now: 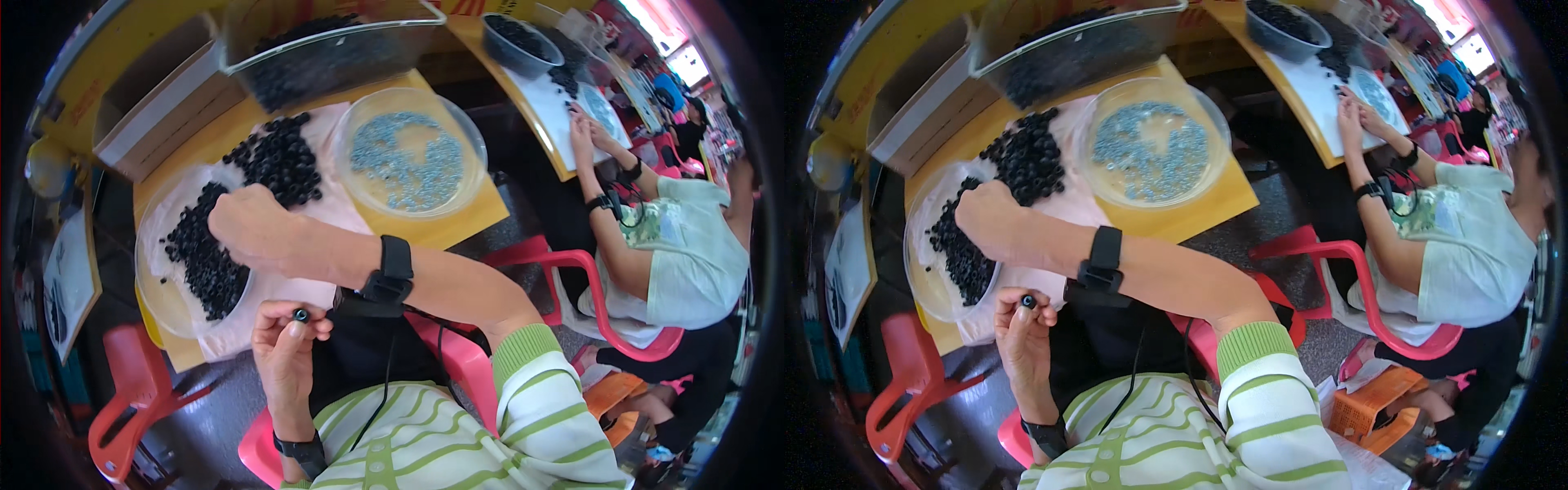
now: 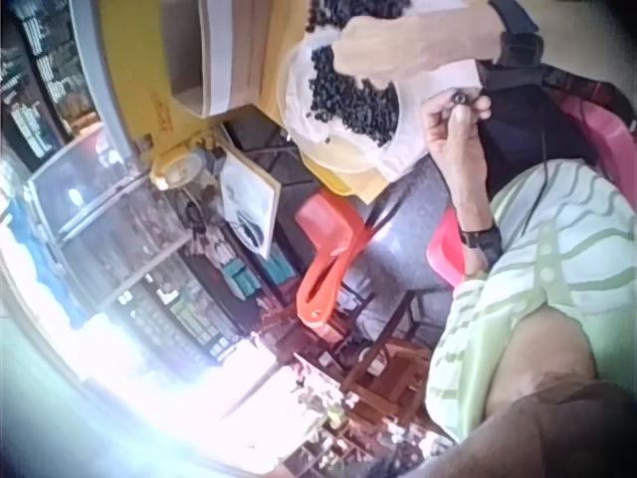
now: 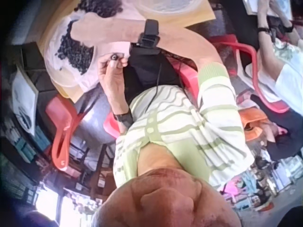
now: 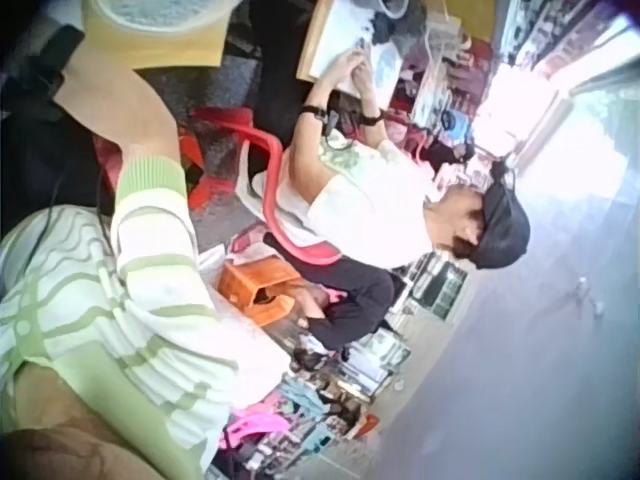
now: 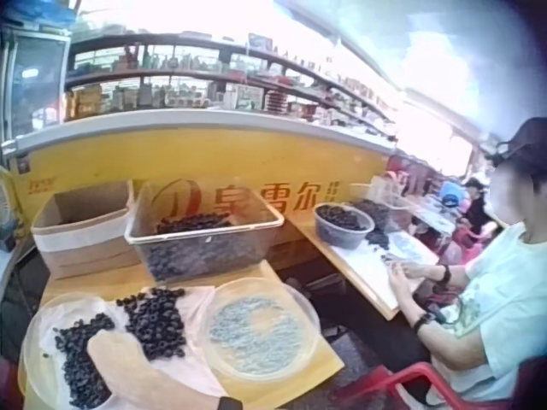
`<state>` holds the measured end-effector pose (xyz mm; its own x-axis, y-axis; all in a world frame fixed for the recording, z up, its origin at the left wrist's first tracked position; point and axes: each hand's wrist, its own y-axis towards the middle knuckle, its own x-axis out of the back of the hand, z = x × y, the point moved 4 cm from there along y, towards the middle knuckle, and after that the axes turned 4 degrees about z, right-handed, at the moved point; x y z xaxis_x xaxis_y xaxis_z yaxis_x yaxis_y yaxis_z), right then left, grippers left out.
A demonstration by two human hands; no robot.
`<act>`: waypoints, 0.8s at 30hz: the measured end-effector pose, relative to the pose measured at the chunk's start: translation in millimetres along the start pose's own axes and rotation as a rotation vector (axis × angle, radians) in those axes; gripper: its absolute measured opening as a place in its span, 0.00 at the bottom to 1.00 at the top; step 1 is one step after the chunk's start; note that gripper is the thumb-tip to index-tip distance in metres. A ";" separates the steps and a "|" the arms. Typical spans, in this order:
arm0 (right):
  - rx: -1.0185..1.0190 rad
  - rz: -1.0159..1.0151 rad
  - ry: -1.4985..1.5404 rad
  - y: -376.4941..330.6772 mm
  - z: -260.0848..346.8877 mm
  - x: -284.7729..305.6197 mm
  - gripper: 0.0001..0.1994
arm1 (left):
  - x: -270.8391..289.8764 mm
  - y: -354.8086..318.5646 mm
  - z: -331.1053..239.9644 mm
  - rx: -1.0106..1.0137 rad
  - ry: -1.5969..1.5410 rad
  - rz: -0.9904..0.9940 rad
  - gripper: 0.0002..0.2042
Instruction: Manually inserting small metal pins or components into black plastic rings.
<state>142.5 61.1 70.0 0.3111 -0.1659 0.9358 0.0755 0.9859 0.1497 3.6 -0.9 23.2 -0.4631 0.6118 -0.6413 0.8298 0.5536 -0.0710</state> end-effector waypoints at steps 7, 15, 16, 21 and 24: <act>-0.044 -0.390 0.589 -81.8 -18.6 32.1 0.04 | 6.5 -0.3 7.3 -0.074 0.028 -0.094 0.10; -0.042 -0.535 0.803 -152.7 -21.6 44.0 0.08 | 13.1 17.7 14.2 0.012 0.092 0.069 0.17; -0.081 -0.557 0.819 -155.2 -26.5 41.1 0.09 | 0.5 17.2 12.7 0.002 0.141 0.015 0.16; -0.142 -0.669 0.782 -179.4 -35.6 46.0 0.06 | -31.9 29.8 14.8 -0.016 0.233 0.108 0.16; -0.084 -0.741 0.690 -185.6 -40.1 46.1 0.06 | -13.1 46.7 21.7 -0.074 0.226 0.227 0.15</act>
<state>180.8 -130.4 72.6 0.6359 -0.7385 0.2240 0.5296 0.6287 0.5694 55.2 4.7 11.7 -0.3327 0.8298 -0.4480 0.8987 0.4230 0.1160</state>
